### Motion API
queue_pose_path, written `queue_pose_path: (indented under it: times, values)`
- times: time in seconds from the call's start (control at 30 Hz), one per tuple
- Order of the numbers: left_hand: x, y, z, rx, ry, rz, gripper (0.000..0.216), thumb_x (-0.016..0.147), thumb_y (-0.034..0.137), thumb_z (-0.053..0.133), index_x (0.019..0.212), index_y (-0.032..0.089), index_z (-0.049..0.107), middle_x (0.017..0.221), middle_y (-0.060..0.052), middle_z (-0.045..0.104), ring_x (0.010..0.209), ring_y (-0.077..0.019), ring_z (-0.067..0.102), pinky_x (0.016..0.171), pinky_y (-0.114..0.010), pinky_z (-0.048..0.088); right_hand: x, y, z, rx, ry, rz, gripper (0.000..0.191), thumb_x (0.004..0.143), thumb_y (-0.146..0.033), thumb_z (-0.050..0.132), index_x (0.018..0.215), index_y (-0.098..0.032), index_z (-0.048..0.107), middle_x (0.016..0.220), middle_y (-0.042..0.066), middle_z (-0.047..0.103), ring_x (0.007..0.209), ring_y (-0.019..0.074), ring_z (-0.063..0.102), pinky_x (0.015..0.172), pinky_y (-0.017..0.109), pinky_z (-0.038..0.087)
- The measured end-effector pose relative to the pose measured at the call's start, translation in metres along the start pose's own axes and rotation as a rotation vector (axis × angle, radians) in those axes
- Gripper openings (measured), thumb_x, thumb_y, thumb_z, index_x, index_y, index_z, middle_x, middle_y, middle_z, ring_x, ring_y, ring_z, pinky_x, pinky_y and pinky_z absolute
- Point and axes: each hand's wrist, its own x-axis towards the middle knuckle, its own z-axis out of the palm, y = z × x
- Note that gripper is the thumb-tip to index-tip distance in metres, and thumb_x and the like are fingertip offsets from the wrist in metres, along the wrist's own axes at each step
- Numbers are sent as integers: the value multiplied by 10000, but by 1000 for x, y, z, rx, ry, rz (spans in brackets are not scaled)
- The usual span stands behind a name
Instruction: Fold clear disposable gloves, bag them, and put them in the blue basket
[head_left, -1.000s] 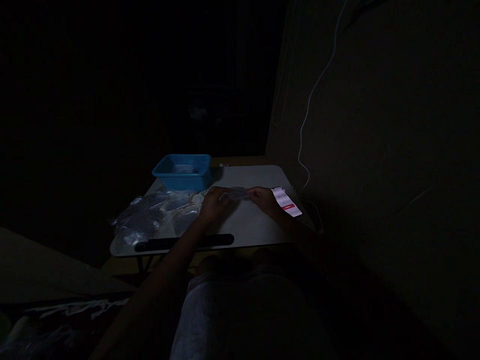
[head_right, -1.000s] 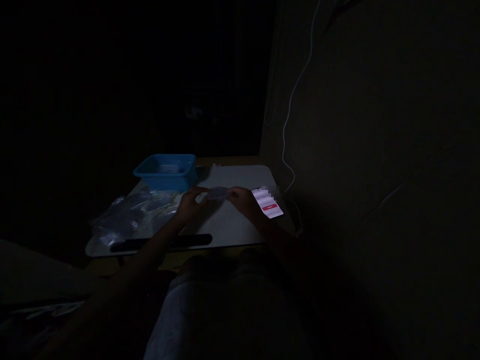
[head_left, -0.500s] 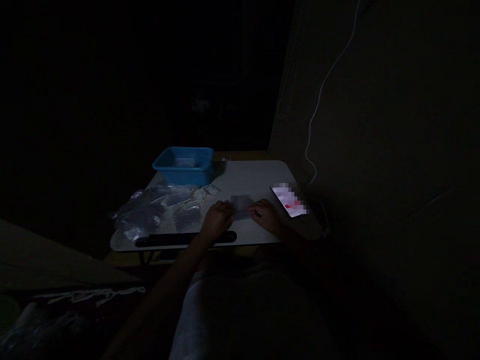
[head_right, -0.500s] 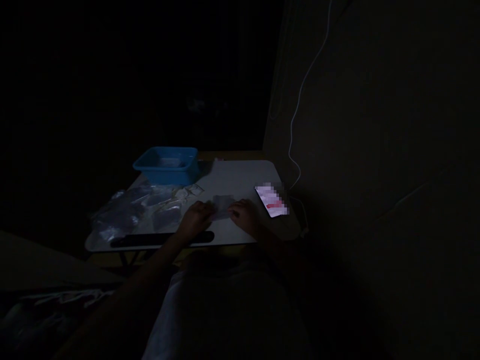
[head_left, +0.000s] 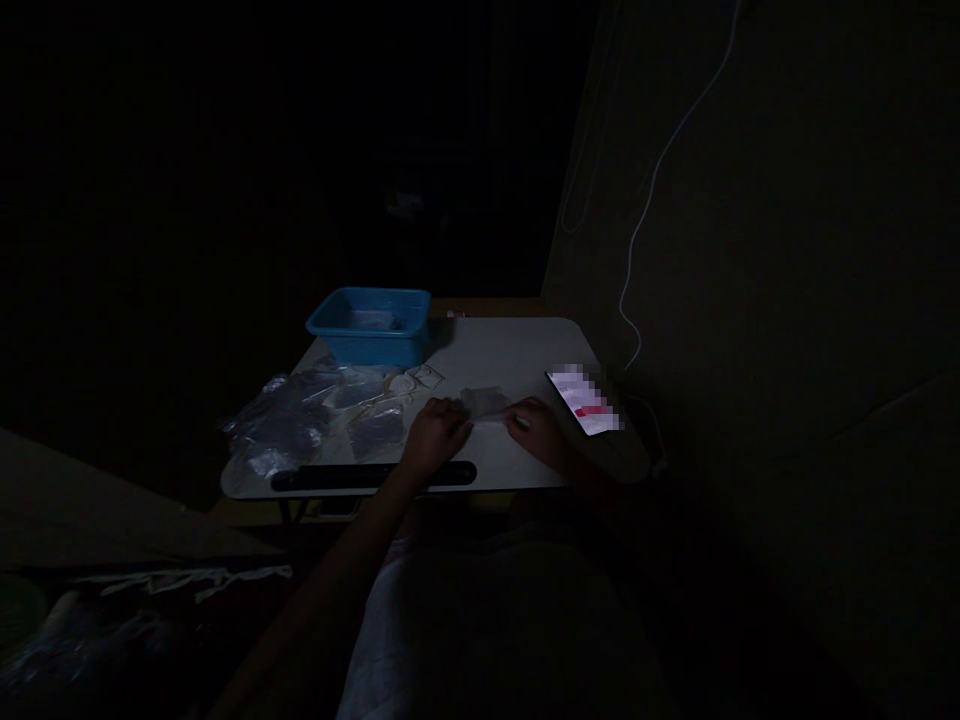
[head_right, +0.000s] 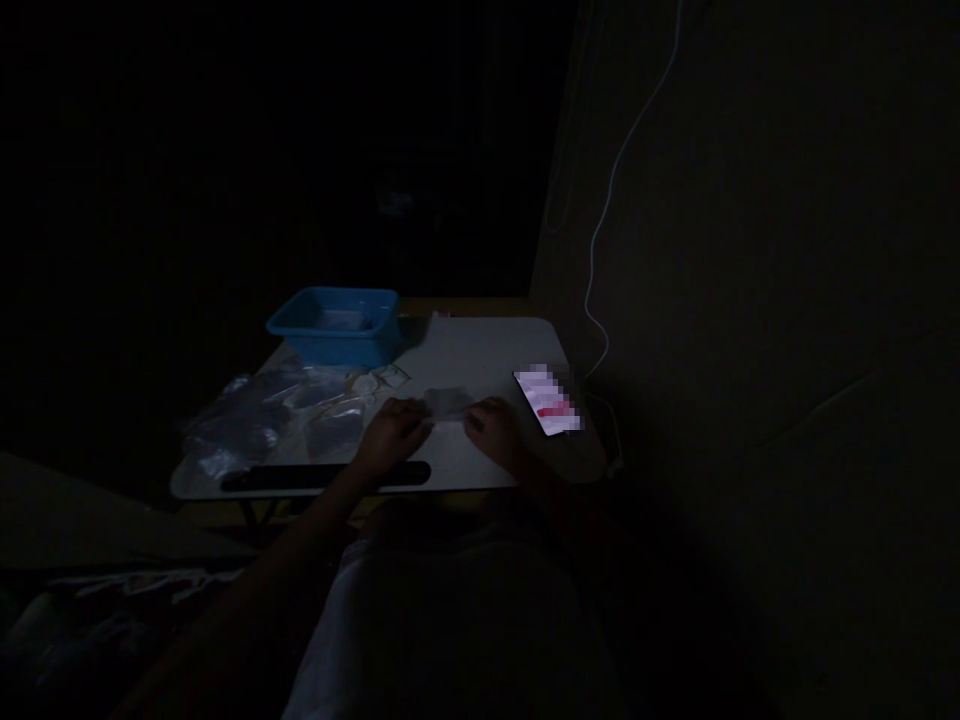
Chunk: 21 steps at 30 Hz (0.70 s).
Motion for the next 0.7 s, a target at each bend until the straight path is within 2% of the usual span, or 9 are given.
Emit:
queue_pose_path:
  times: [0.13,0.3,0.47,0.7]
  values:
    - [1,-2,3,-24,19,-3,221,793,273,474,756,164,663,885,-69,636,878,-201,523,803,-332,447,7,1,2,-18,31,73,128,735,-178,535,761,-177,660,748,65,652,743,175,575,700,275,440]
    - [3,-3,5,-41,52,-13,218,787,264,472,729,167,658,840,-62,650,832,-191,555,786,-328,452,19,4,10,145,57,142,144,732,-170,537,820,-171,651,759,47,675,687,148,607,642,242,458]
    - [6,-7,9,-72,68,-88,186,748,268,512,700,171,664,892,-62,667,877,-199,574,825,-337,442,25,8,17,221,56,158,132,738,-179,517,774,-178,644,680,12,667,617,130,604,590,225,461]
    - [7,-13,14,-109,104,-158,185,741,284,520,696,189,673,953,-40,669,916,-187,577,856,-336,434,30,16,25,304,48,223,146,731,-171,524,802,-164,651,772,49,689,702,160,641,637,256,493]
